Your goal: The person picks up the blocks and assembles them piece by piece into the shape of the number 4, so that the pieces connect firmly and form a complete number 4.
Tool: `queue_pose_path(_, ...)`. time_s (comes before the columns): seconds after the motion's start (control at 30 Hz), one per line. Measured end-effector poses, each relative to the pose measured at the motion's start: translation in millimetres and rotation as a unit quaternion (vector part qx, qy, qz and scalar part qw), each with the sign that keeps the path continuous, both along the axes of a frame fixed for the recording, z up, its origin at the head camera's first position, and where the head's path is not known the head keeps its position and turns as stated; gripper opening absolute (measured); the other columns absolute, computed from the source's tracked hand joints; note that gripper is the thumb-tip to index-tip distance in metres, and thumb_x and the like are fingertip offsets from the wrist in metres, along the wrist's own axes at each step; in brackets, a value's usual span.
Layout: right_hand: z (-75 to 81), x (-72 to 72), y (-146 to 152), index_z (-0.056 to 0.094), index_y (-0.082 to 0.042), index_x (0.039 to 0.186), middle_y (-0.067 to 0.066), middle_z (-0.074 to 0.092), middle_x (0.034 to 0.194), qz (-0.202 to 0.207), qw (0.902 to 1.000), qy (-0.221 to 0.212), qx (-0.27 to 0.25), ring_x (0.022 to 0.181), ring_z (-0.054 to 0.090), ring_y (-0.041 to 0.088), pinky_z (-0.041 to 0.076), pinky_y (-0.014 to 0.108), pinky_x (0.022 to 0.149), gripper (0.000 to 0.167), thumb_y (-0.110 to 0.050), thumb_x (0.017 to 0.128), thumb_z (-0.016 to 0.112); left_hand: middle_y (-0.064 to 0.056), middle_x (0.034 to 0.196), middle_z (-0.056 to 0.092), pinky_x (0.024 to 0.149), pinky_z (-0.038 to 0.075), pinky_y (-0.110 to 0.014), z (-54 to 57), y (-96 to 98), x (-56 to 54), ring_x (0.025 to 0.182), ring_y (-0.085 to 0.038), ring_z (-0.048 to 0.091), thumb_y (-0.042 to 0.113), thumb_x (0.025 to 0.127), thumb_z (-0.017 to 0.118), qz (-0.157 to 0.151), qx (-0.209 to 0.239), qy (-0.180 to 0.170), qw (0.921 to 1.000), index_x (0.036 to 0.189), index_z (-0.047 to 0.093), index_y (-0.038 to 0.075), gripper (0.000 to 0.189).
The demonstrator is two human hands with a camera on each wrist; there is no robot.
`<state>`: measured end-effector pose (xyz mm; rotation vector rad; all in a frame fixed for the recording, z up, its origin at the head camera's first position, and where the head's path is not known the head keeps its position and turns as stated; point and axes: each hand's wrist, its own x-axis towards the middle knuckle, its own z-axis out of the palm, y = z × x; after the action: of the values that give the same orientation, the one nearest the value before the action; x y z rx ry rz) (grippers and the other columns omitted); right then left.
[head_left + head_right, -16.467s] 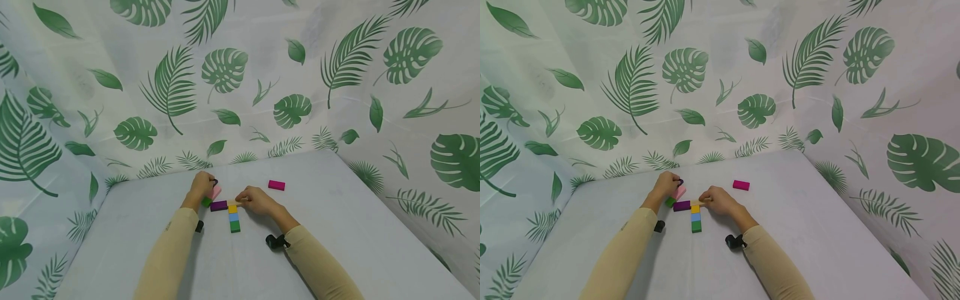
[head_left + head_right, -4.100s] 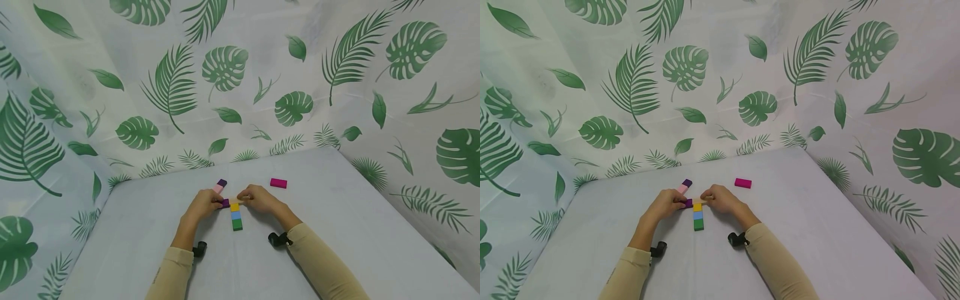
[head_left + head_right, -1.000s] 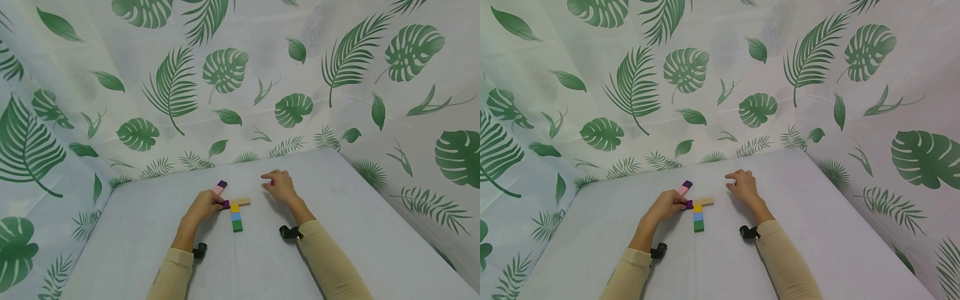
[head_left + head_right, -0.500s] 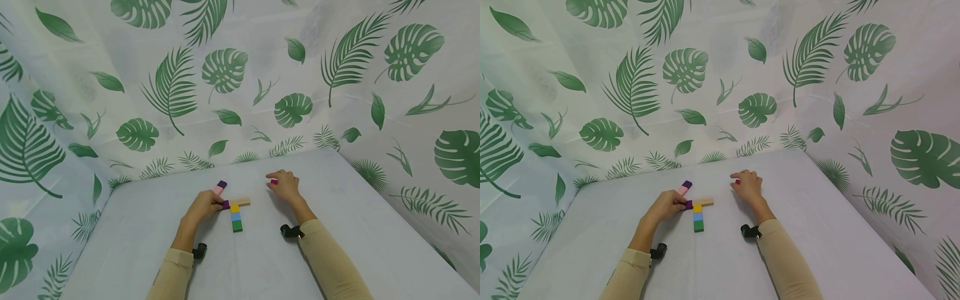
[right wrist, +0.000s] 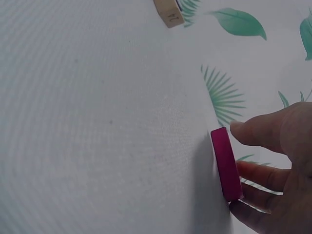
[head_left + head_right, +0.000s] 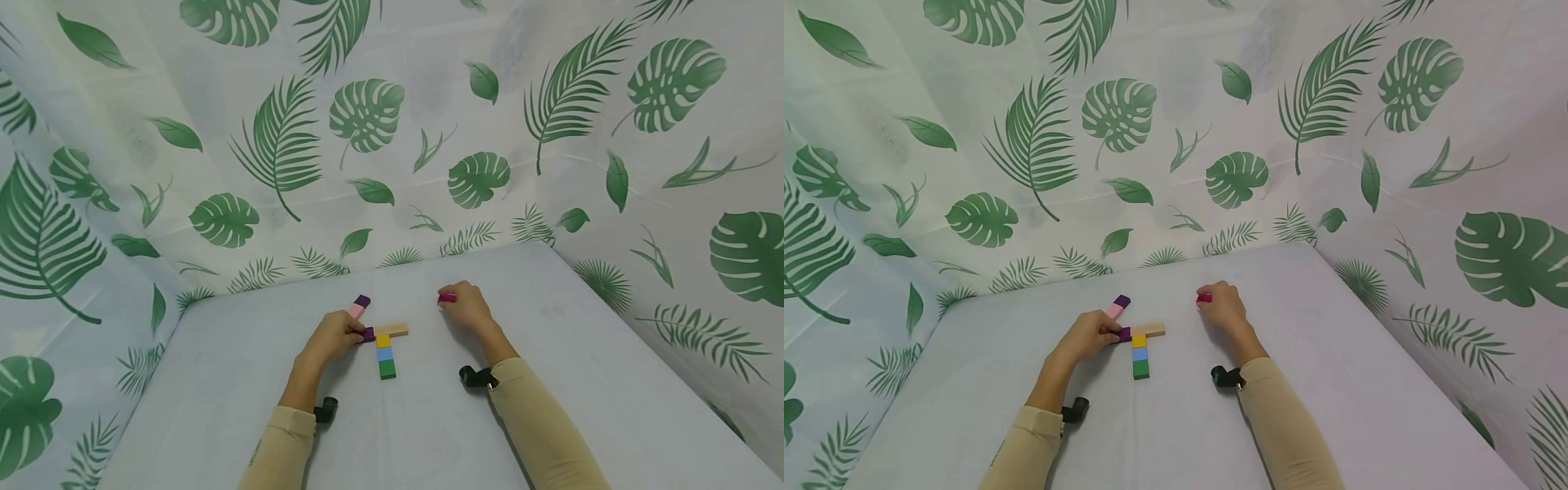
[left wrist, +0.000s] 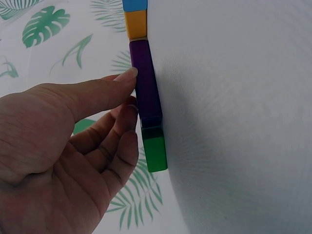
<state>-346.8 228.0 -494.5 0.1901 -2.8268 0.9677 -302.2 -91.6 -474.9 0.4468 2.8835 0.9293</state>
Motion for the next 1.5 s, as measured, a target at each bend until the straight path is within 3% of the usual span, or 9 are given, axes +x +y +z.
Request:
queue_pose_path(0.2,0.7,1.4,-1.3,0.076,-0.003,0.122,0.025,0.07,0.126,0.009,0.9999,-0.004,-0.003,0.121,0.064,0.043,0.051,0.056,0.102,0.029,-0.011,0.095,0.07,-0.006,0.106,0.073,0.093,0.058,-0.04,0.1,-0.3,0.5,0.092,-0.019,0.063,0.006,0.095,0.075,-0.002,0.0,0.0,1.0,0.109,0.082,0.007,0.016)
queue_pose_path(0.8,2.3,5.7,-8.3,0.075,-0.009,0.126,0.022,0.07,0.128,-0.015,0.9986,-0.019,0.046,0.119,0.065,0.043,0.054,0.058,0.096,0.031,-0.016,0.096,0.071,-0.006,0.106,0.075,0.094,0.058,-0.041,0.5,-0.1,-1.5,0.092,-0.018,0.064,0.006,0.096,0.073,-0.001,-0.002,-0.003,1.0,0.11,0.081,0.008,0.016)
queue_pose_path(1.27,3.4,8.3,-9.5,0.074,-0.005,0.127,0.022,0.069,0.13,0.001,0.999,-0.04,0.019,0.122,0.063,0.04,0.05,0.056,0.103,0.03,-0.012,0.098,0.068,-0.006,0.106,0.074,0.092,0.058,-0.04,-0.3,0.3,0.3,0.09,-0.018,0.063,0.006,0.096,0.074,0.0,-0.005,-0.001,1.0,0.109,0.081,0.007,0.016)
queue_pose_path(1.5,2.1,6.3,-10.5,0.074,-0.003,0.125,0.02,0.071,0.123,0.007,0.999,-0.044,0.005,0.112,0.065,0.035,0.053,0.053,0.099,0.03,-0.013,0.098,0.069,-0.007,0.106,0.072,0.091,0.058,-0.04,-0.4,0.5,0.1,0.091,-0.018,0.063,0.006,0.095,0.074,-0.002,-0.006,0.005,1.0,0.109,0.082,0.006,0.015)
